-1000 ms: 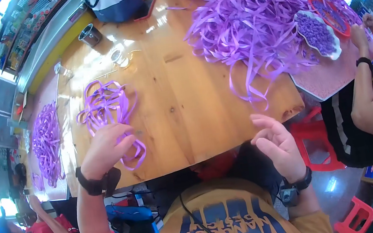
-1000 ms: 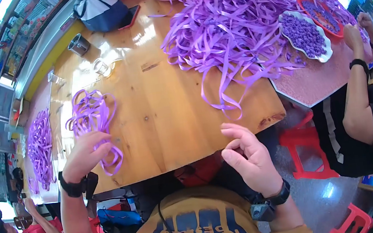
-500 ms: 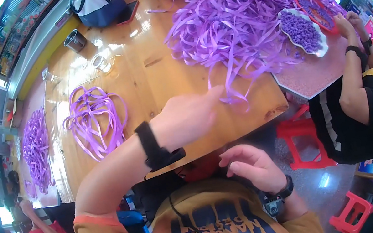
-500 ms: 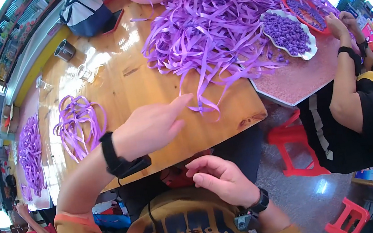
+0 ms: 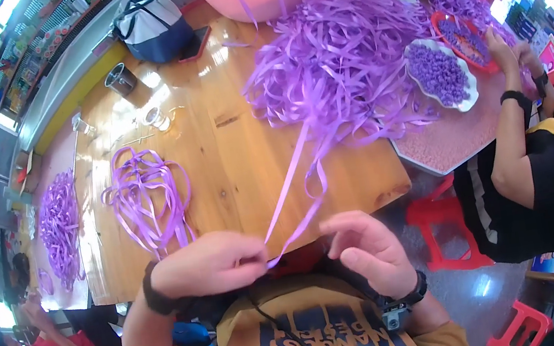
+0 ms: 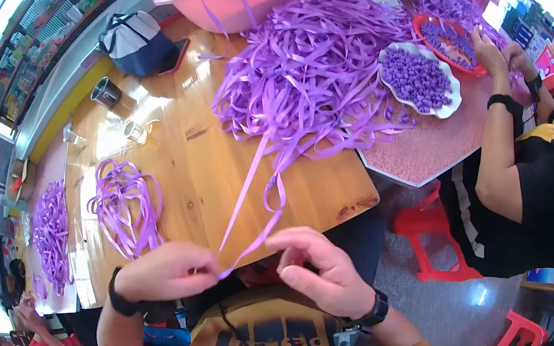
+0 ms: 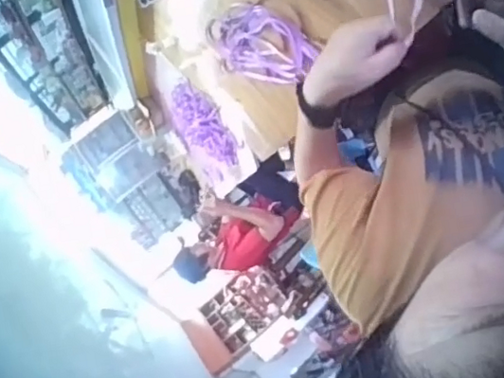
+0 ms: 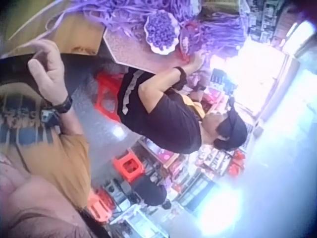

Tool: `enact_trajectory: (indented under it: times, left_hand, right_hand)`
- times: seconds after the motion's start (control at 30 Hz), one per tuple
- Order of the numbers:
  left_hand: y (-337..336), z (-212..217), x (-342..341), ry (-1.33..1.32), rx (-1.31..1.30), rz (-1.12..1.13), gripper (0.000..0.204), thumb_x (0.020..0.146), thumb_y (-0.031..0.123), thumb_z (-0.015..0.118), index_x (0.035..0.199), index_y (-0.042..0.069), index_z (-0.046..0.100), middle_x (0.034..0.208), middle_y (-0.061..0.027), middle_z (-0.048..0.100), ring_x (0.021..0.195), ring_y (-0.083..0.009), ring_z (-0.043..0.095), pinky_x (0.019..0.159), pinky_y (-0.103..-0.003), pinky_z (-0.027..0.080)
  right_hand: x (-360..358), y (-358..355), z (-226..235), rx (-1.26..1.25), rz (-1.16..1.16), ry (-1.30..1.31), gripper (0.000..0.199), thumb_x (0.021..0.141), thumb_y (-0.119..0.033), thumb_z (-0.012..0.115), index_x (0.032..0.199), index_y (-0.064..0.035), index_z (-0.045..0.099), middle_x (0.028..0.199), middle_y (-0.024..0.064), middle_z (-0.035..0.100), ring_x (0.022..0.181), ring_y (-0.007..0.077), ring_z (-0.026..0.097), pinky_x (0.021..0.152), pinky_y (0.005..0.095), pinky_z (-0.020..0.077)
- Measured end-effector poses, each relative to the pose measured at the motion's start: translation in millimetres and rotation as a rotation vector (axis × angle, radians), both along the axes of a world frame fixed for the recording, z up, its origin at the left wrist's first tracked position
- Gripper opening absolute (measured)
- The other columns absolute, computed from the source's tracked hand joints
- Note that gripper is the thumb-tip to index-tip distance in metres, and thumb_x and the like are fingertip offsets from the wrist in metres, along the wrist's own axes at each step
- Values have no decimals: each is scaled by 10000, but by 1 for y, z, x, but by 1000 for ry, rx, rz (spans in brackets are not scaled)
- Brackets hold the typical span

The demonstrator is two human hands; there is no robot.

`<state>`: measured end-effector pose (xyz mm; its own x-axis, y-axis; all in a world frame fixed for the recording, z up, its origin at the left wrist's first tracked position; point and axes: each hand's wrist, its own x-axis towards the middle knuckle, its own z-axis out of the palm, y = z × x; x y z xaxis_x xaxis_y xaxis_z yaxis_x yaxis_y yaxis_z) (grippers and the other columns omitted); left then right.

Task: Processing and stretching individual purple ribbons at a production table.

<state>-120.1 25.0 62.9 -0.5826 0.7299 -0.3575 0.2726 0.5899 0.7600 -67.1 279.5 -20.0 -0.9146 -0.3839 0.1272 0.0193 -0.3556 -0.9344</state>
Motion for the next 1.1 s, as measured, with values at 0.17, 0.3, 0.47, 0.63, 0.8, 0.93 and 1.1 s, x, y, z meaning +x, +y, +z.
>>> enact_trajectory:
  times: [0.17,0.3,0.47,0.63,0.8,0.93,1.1]
  left_hand:
    - [-38,-1,59,-158,306,195,88,815,56,599,887,6,603,798,-89,588,738,-206,568,664,-311,438]
    - [-47,-2,72,-266,477,98,86,816,46,604,878,-14,605,821,-114,595,794,-229,568,705,-317,434]
    - [-78,-12,81,-379,1119,321,94,763,59,632,814,9,570,730,-99,580,751,-236,554,656,-334,429]
    - [-118,-22,89,-299,1482,606,143,835,155,586,833,58,481,624,-22,462,655,-175,488,595,-289,392]
    - [-154,-41,105,-176,1564,786,139,901,208,522,880,92,448,657,19,359,601,-110,338,558,-263,301]
    - [-170,-52,111,-140,1719,827,73,930,137,464,903,83,422,670,22,315,611,-92,307,566,-255,273]
    - [-195,-52,121,-108,1749,932,88,918,158,483,919,74,456,685,24,305,600,-90,297,563,-249,266]
  right_hand:
    - [-4,-32,32,219,231,242,547,817,-67,588,1317,-25,370,1360,137,354,905,135,526,766,272,445]
    - [3,-60,30,293,363,243,537,821,-138,627,1293,-24,401,1278,125,443,863,165,542,729,286,467]
    - [12,-71,24,534,190,345,177,786,-85,638,953,-28,623,821,85,602,702,190,578,632,269,450]
    - [9,-70,36,529,-57,167,93,774,-30,629,860,6,624,761,66,588,667,127,547,605,238,424]
    - [7,-80,54,623,23,89,137,739,0,658,872,3,629,782,60,594,683,95,547,609,214,418]
    - [3,-87,52,687,-1,265,129,737,12,659,862,1,627,766,58,588,640,99,523,569,212,397]
    - [9,-83,54,545,-159,184,116,745,50,640,851,5,620,798,22,577,649,53,491,561,183,378]
